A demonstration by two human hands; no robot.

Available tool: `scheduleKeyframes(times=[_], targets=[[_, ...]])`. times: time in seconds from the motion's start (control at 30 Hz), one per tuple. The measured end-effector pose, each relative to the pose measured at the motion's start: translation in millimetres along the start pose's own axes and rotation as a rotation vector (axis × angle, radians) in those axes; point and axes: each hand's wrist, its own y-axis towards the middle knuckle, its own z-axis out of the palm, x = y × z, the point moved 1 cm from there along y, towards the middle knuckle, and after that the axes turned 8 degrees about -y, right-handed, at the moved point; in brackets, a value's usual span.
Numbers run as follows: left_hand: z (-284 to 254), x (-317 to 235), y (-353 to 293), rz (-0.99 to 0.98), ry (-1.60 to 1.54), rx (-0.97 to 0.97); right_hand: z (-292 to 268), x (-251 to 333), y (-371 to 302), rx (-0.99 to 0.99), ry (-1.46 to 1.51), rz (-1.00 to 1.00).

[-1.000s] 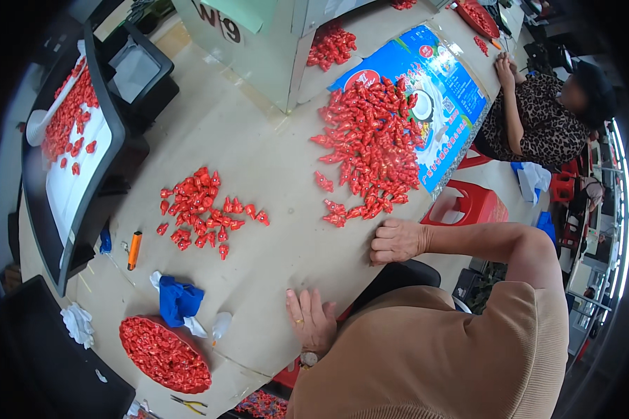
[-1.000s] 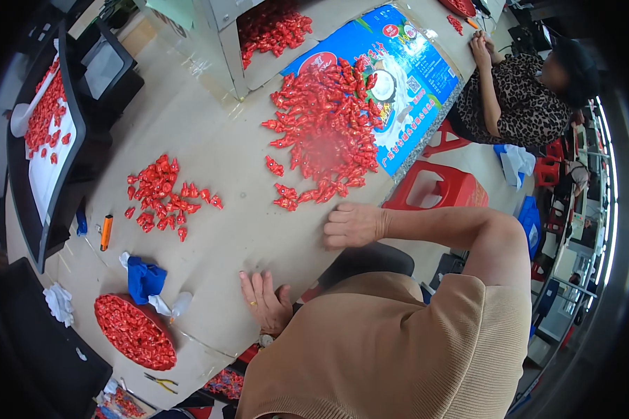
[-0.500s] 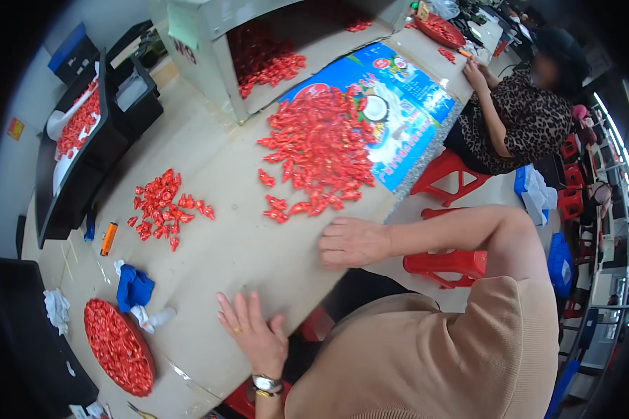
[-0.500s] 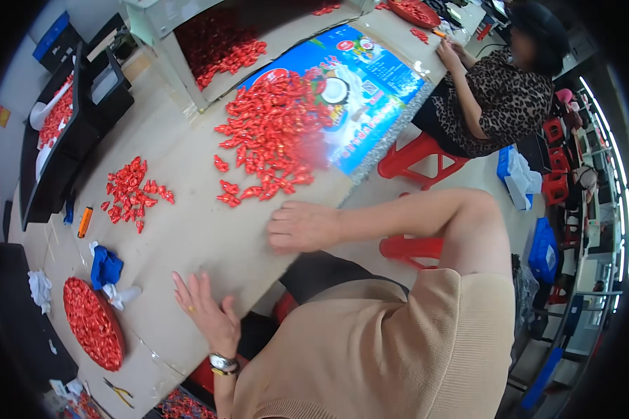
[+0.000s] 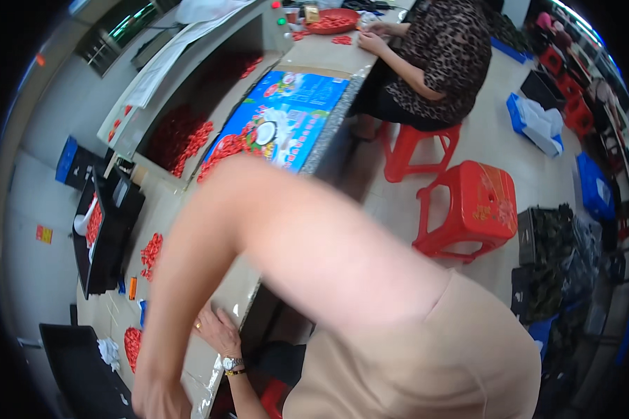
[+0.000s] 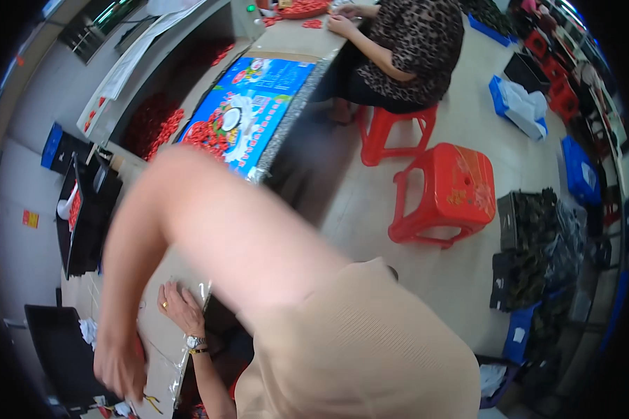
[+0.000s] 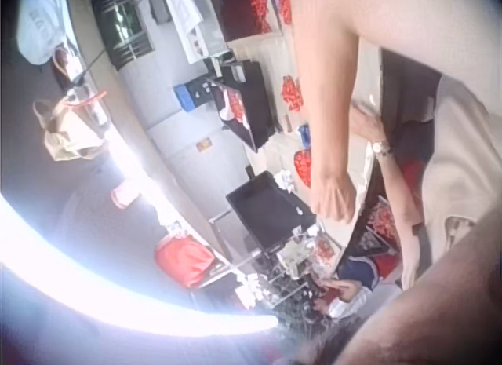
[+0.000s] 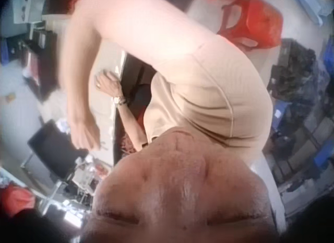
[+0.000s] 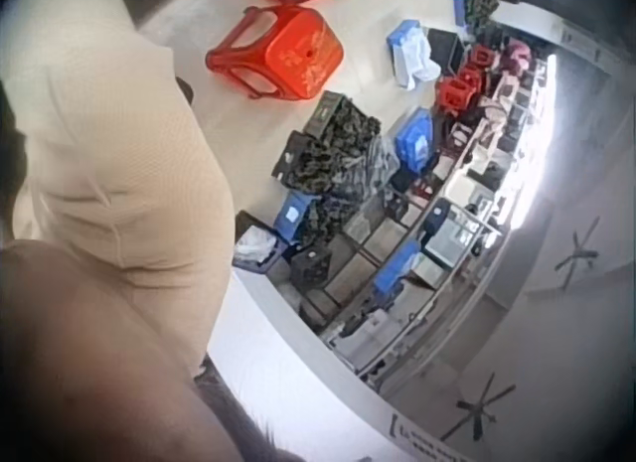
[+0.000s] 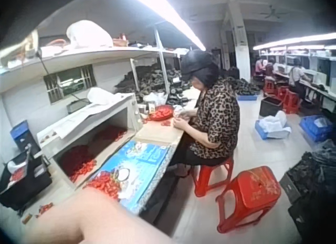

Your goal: Apply glue to small red plastic components and assemble them into larger toy parts.

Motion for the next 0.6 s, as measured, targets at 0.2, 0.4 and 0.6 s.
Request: scheduleKeyframes(times=[0.2, 0.4, 0.6], targets=[[-13.3, 13.3, -31.1, 0.122, 0.01, -0.084, 1.4, 24.1, 98.2, -0.132, 0.016, -0.123], [-19.2, 9.5, -21.4, 0.057, -0.024, -0.132, 3.5, 27.4, 164.5, -0.167, -0.013, -0.235], [-5.4, 8.9, -27.6, -0.009, -0.118, -0.211, 11.9, 63.0, 200.3, -0.166, 0.042, -0.321]])
